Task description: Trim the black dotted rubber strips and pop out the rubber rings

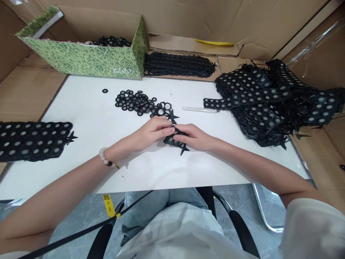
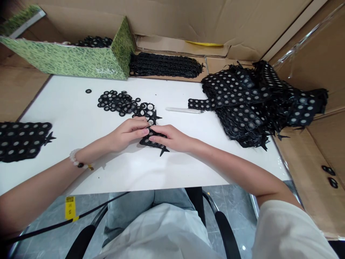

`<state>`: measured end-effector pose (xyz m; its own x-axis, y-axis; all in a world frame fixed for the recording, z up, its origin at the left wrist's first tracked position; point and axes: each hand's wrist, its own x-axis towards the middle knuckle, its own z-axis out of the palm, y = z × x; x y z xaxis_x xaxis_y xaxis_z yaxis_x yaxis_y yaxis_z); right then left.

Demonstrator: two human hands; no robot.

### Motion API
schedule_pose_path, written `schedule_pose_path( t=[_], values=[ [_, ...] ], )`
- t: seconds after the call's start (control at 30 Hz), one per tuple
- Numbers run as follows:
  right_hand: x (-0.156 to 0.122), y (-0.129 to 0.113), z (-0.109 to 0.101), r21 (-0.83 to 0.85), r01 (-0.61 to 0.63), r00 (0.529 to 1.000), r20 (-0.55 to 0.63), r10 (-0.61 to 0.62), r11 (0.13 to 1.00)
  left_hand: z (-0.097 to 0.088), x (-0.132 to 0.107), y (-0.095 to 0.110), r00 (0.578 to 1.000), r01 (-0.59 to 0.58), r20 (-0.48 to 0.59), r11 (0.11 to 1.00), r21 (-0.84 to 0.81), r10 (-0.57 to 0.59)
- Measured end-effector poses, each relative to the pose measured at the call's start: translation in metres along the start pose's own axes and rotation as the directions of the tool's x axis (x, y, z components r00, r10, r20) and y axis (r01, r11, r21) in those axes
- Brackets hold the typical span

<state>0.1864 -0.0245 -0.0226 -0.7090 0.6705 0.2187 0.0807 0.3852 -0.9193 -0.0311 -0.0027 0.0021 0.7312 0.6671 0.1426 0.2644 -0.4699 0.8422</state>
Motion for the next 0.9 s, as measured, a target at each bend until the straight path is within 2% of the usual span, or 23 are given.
schedule_pose_path(
  t=[0.13,0.2,0.23,0.27,0.33,0.4,0.43,0.5,0.53,0.6,0.67,0.77,0.83,0.9],
  values=[
    [0.001,-0.002,0.0,0.113,-0.001,1.0,-0.03,0.005,0.994,0.001,0.0,0.0,0.992,0.08,-0.076,0.961,-0.263,-0.103],
    [0.001,-0.002,0.0,0.197,-0.037,0.994,-0.089,0.055,0.98,-0.003,0.001,-0.005,0.97,0.088,-0.189,0.942,-0.323,-0.155],
    [0.001,-0.002,0.001,0.245,-0.06,0.99,-0.111,0.089,0.968,-0.007,0.002,-0.009,0.942,0.067,-0.289,0.938,-0.341,-0.173],
    [0.0,-0.001,0.001,0.288,-0.082,0.986,-0.118,0.12,0.954,-0.013,0.004,-0.014,0.896,0.041,-0.402,0.935,-0.353,-0.191],
    [-0.001,-0.001,0.002,0.338,-0.117,0.983,-0.092,0.157,0.934,-0.03,0.005,-0.029,0.746,-0.011,-0.624,0.934,-0.357,-0.23],
    [-0.002,-0.001,0.002,0.318,-0.142,0.984,-0.061,0.17,0.937,-0.05,0.004,-0.047,0.63,0.073,-0.745,0.972,-0.222,-0.218],
    [-0.002,-0.001,0.002,0.296,-0.149,0.983,-0.063,0.175,0.944,-0.058,0.003,-0.055,0.594,0.151,-0.785,0.983,-0.106,-0.176],
    [-0.002,0.0,0.002,0.262,-0.164,0.977,-0.089,0.193,0.951,-0.067,-0.001,-0.067,0.634,0.358,-0.765,0.92,0.16,-0.113],
    [-0.001,0.0,0.002,0.26,-0.17,0.974,-0.105,0.203,0.95,-0.067,-0.002,-0.07,0.658,0.417,-0.748,0.868,0.267,-0.086],
    [0.0,0.0,0.002,0.284,-0.184,0.966,-0.123,0.226,0.941,-0.063,-0.005,-0.068,0.698,0.444,-0.716,0.797,0.41,-0.02],
    [0.002,0.0,0.002,0.309,-0.19,0.964,-0.123,0.237,0.932,-0.054,-0.007,-0.055,0.708,0.389,-0.702,0.788,0.478,0.077],
    [0.003,-0.001,0.003,0.315,-0.175,0.966,-0.129,0.224,0.933,-0.04,-0.009,-0.025,0.732,0.27,-0.648,0.784,0.56,0.211],
    [0.003,0.0,0.002,0.297,-0.158,0.967,-0.149,0.209,0.942,-0.029,-0.011,-0.006,0.86,0.098,-0.444,0.773,0.626,0.251],
    [0.003,0.0,0.002,0.267,-0.143,0.967,-0.166,0.191,0.953,-0.017,-0.011,0.008,0.94,-0.052,-0.222,0.751,0.658,0.26]
  ],
)
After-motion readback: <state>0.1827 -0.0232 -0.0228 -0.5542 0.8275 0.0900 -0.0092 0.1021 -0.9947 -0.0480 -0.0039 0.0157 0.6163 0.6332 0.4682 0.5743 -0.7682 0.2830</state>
